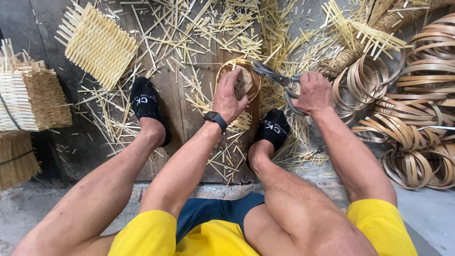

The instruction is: The person sits on the floor assembling woven bamboo basket bases. They fit a round bamboo rim over a woven bamboo mat, press the mat edges around the rim, trim excess strips with shears, and set finished basket bases onto a pile of completed baskets.

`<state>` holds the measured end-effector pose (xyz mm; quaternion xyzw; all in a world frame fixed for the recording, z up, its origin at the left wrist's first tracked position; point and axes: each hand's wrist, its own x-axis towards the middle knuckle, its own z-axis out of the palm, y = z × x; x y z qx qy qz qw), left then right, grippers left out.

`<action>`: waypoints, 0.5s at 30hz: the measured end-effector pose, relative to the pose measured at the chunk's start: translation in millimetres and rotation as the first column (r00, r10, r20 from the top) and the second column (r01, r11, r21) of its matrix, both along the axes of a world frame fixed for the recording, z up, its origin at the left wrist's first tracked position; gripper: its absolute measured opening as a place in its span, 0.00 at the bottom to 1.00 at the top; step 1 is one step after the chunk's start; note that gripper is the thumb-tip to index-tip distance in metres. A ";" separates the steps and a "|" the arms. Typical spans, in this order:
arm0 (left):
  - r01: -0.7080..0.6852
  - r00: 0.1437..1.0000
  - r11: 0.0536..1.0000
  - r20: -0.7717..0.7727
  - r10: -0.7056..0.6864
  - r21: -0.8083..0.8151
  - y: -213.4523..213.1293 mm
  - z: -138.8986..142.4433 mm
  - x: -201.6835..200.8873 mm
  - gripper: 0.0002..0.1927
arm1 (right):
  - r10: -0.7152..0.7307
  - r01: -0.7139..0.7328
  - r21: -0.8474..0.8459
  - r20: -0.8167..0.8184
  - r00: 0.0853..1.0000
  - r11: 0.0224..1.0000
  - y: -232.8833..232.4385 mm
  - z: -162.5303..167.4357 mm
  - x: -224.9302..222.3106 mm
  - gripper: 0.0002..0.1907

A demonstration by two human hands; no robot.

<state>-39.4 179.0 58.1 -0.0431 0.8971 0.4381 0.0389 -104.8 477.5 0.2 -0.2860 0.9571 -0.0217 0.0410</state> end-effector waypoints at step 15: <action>0.263 0.965 0.958 0.054 -0.258 -0.111 -19.8 2.8 -8.1 0.40 | 0.054 -0.062 -0.038 -0.172 0.984 0.997 -26.4 -1.3 -8.3 0.23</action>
